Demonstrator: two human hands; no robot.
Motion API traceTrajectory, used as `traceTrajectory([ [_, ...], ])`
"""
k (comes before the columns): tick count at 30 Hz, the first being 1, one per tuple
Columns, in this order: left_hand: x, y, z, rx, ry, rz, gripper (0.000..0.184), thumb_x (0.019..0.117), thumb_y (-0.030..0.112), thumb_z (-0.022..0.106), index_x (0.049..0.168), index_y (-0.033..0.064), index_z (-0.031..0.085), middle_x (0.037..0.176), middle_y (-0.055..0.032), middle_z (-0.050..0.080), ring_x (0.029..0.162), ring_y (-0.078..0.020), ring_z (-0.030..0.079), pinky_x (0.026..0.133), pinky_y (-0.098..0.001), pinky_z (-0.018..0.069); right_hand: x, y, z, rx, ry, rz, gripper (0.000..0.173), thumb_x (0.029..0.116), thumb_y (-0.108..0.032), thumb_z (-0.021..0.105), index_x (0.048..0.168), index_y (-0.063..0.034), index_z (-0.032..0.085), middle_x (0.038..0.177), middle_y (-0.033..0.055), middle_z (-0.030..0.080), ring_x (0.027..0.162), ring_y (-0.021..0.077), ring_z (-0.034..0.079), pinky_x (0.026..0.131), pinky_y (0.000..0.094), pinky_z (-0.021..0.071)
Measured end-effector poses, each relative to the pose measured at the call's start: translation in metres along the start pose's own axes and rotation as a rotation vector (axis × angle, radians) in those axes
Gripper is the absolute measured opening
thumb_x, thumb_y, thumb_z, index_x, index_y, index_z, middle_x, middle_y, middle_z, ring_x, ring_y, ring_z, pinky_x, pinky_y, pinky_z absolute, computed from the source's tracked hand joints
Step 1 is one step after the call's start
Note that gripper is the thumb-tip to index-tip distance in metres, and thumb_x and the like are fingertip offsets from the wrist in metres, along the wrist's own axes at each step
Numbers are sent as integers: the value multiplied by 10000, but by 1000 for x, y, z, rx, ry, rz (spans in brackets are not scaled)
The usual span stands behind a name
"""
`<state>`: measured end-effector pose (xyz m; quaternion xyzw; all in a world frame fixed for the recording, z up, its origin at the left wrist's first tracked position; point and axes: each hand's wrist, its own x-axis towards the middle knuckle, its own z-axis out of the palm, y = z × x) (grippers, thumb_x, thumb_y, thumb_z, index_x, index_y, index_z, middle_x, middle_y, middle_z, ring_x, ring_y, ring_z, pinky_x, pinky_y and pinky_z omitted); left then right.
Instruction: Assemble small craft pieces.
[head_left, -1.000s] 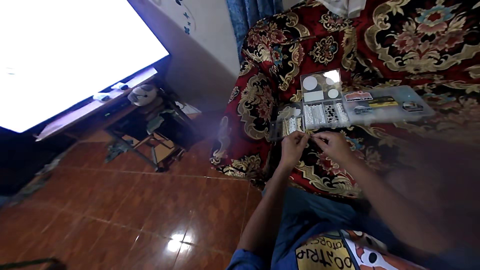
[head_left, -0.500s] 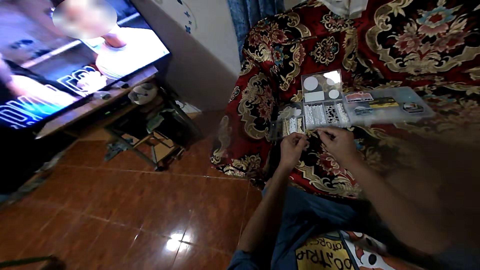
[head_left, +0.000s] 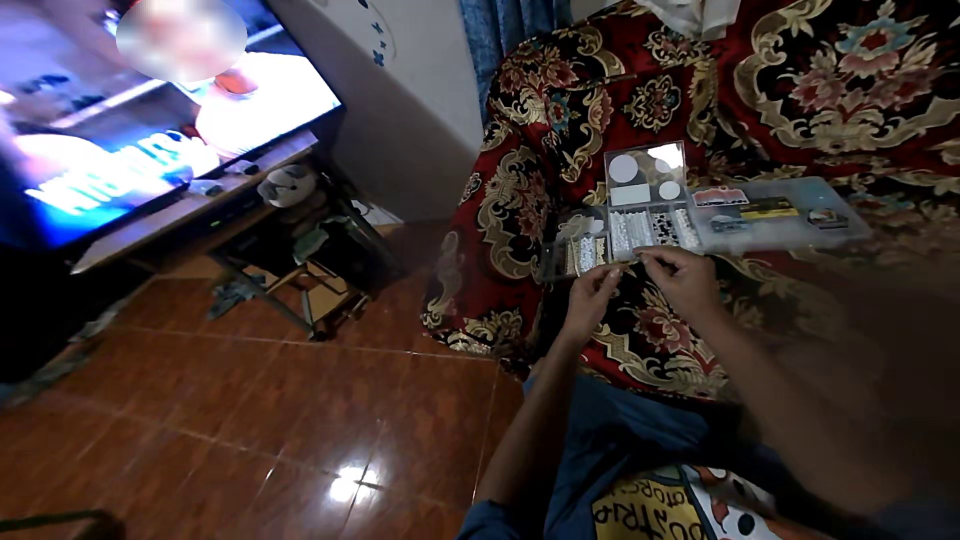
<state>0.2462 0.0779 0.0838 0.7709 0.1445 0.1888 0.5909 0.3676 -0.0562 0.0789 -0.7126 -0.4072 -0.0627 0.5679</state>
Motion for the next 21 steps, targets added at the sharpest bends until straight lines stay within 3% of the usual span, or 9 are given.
traceTrajectory([
  [3, 5, -5, 5, 55, -17, 32, 199, 981, 138, 656, 1093, -7, 733, 1116, -118, 684, 1032, -138, 648, 926, -319, 537, 0, -1, 1, 24, 5, 5, 228, 1002, -174, 602, 1058, -45, 781, 1087, 103, 760, 941, 139, 725, 814, 289, 596],
  [5, 7, -5, 6, 106, -51, 39, 176, 961, 151, 687, 1037, 2, 743, 1070, -104, 696, 998, -131, 658, 909, -321, 545, 1, 0, -1, 43, 14, 19, 231, 1000, -171, 596, 1058, -45, 780, 1078, 100, 761, 895, 116, 719, 777, 270, 589],
  [11, 3, -3, 2, 184, -153, 5, 202, 1008, 149, 618, 1066, 0, 742, 1128, -135, 680, 1041, -145, 655, 936, -314, 541, 2, 5, -12, 47, 69, 96, 223, 1003, -164, 598, 1052, -37, 774, 1038, 103, 760, 819, 119, 718, 738, 301, 601],
  [15, 2, -7, -1, 201, -224, -14, 218, 1026, 143, 591, 1067, -28, 721, 1073, -113, 714, 989, -113, 668, 932, -311, 538, 6, 11, -19, 63, 86, 180, 235, 1018, -169, 583, 1077, -28, 761, 1018, 112, 750, 753, 135, 706, 704, 334, 604],
  [21, 4, -4, -6, 167, -265, -33, 232, 1044, 110, 541, 1108, -61, 686, 1061, -116, 722, 975, -96, 677, 909, -287, 542, 5, 21, -19, 72, 125, 178, 238, 1024, -172, 578, 1084, -30, 760, 1013, 103, 753, 744, 108, 700, 684, 297, 595],
])
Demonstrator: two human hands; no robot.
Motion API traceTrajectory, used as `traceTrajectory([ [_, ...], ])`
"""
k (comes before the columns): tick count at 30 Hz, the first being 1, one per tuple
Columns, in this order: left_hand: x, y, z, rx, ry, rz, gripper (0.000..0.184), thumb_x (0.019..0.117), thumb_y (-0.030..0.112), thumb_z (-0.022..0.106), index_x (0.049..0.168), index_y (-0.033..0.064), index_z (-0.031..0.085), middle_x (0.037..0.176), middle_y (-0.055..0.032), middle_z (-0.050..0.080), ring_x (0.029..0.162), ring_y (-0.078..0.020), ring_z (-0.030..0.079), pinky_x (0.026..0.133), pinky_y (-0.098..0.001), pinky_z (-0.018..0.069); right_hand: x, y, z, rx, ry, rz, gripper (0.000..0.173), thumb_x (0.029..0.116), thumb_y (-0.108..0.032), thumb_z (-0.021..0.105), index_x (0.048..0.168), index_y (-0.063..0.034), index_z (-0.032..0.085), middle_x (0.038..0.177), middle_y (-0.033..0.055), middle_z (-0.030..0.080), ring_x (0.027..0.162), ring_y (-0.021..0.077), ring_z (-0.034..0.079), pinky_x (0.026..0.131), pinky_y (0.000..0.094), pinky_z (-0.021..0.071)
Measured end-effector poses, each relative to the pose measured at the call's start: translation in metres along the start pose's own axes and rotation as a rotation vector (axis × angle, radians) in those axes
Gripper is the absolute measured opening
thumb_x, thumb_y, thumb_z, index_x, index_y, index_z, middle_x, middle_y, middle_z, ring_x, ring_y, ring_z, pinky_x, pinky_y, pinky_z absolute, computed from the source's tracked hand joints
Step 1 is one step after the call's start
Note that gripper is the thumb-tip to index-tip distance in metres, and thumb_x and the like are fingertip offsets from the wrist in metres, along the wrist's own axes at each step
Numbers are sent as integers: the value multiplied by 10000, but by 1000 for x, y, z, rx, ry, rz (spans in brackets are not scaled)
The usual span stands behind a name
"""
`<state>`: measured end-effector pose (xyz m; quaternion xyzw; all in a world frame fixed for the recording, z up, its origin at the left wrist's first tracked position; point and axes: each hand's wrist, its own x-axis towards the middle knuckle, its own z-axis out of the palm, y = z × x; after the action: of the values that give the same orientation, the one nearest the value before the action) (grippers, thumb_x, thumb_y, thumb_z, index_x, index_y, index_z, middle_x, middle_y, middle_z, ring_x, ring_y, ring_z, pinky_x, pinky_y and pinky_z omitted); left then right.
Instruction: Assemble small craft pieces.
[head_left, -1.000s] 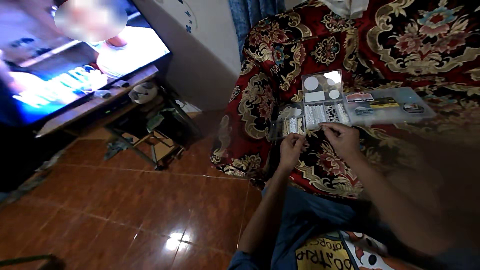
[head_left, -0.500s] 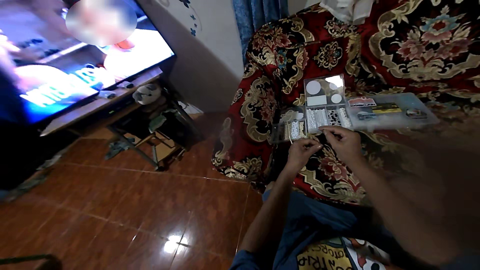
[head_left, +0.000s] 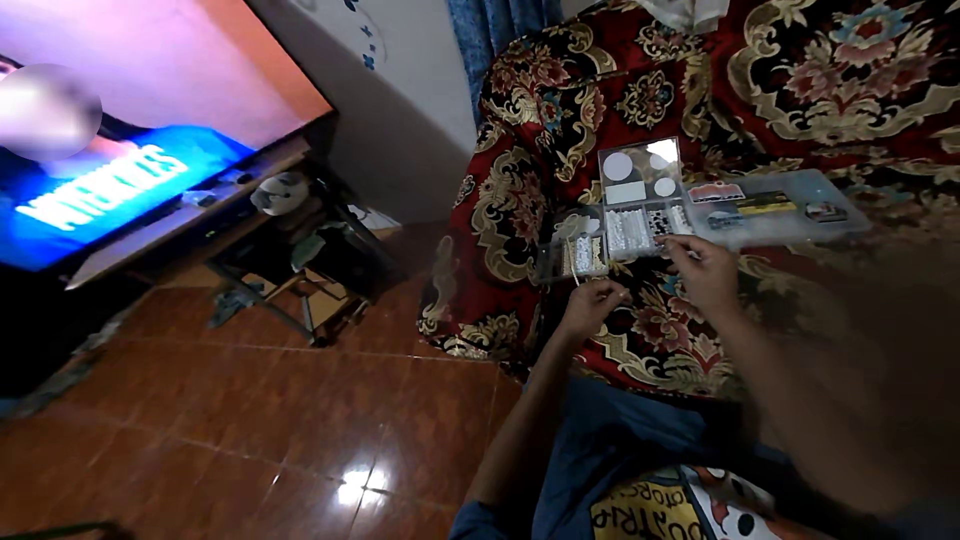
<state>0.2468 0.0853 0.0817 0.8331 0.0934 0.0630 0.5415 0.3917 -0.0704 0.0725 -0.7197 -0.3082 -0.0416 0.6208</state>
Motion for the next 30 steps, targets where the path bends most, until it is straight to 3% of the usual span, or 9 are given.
traceTrajectory([
  [8, 6, 15, -24, 125, 0, -12, 234, 1043, 127, 558, 1095, -58, 691, 1018, -124, 721, 919, -125, 682, 891, -319, 552, -7, 25, -5, 37, -108, 175, 260, 1056, -177, 548, 1139, -12, 731, 1074, 113, 741, 861, 138, 718, 782, 330, 605],
  [11, 21, 25, -45, 244, 39, -64, 252, 1056, 159, 557, 1133, -41, 690, 1034, -153, 723, 888, -197, 693, 861, -386, 566, -11, 57, -8, -108, -194, 198, 315, 1063, -215, 547, 1211, 0, 723, 1134, 184, 735, 1025, 274, 712, 946, 470, 549],
  [14, 47, 35, -71, 295, 109, -28, 238, 1056, 149, 554, 1130, -36, 683, 991, -150, 728, 811, -200, 702, 793, -400, 589, -16, 86, -17, -321, -351, 372, 393, 1078, -305, 524, 1190, 21, 710, 1097, 236, 720, 1028, 375, 696, 954, 582, 516],
  [18, 87, 64, -113, 393, 192, -13, 272, 1066, 153, 530, 1166, -56, 672, 1062, -175, 723, 943, -243, 720, 917, -439, 574, -18, 117, -26, -569, -465, 506, 532, 1082, -412, 475, 1088, 66, 707, 1082, 311, 688, 1071, 492, 652, 933, 675, 465],
  [21, 112, 85, -142, 507, 278, 7, 304, 1078, 195, 504, 1184, -32, 677, 1082, -161, 729, 1006, -262, 706, 966, -477, 539, -8, 127, -31, -525, -493, 609, 542, 1084, -435, 472, 1025, 33, 739, 1003, 216, 740, 968, 368, 713, 920, 580, 520],
  [23, 127, 96, -156, 544, 358, 21, 306, 1074, 209, 515, 1179, -26, 681, 1082, -160, 727, 1012, -263, 699, 972, -487, 525, 2, 135, -33, -418, -538, 710, 548, 1087, -446, 471, 971, 21, 734, 869, 129, 733, 764, 221, 704, 784, 454, 572],
  [25, 142, 102, -170, 543, 413, 28, 312, 1073, 214, 511, 1194, -20, 679, 1114, -166, 722, 1046, -270, 693, 987, -494, 516, 8, 147, -37, -270, -545, 818, 536, 1095, -430, 465, 939, 13, 722, 770, 67, 692, 613, 119, 617, 644, 337, 539],
  [27, 158, 104, -183, 515, 459, 38, 322, 1077, 216, 504, 1219, -23, 667, 1154, -179, 703, 1067, -264, 688, 993, -468, 529, 11, 153, -40, -141, -515, 892, 519, 1093, -427, 472, 935, 2, 719, 734, 37, 689, 561, 82, 599, 571, 274, 519],
  [30, 179, 102, -196, 514, 526, 58, 322, 1070, 220, 508, 1216, -18, 669, 1158, -168, 707, 1068, -244, 684, 994, -445, 519, 7, 163, -43, -30, -457, 919, 491, 1083, -419, 503, 919, -9, 717, 706, 25, 688, 543, 84, 613, 533, 259, 522],
])
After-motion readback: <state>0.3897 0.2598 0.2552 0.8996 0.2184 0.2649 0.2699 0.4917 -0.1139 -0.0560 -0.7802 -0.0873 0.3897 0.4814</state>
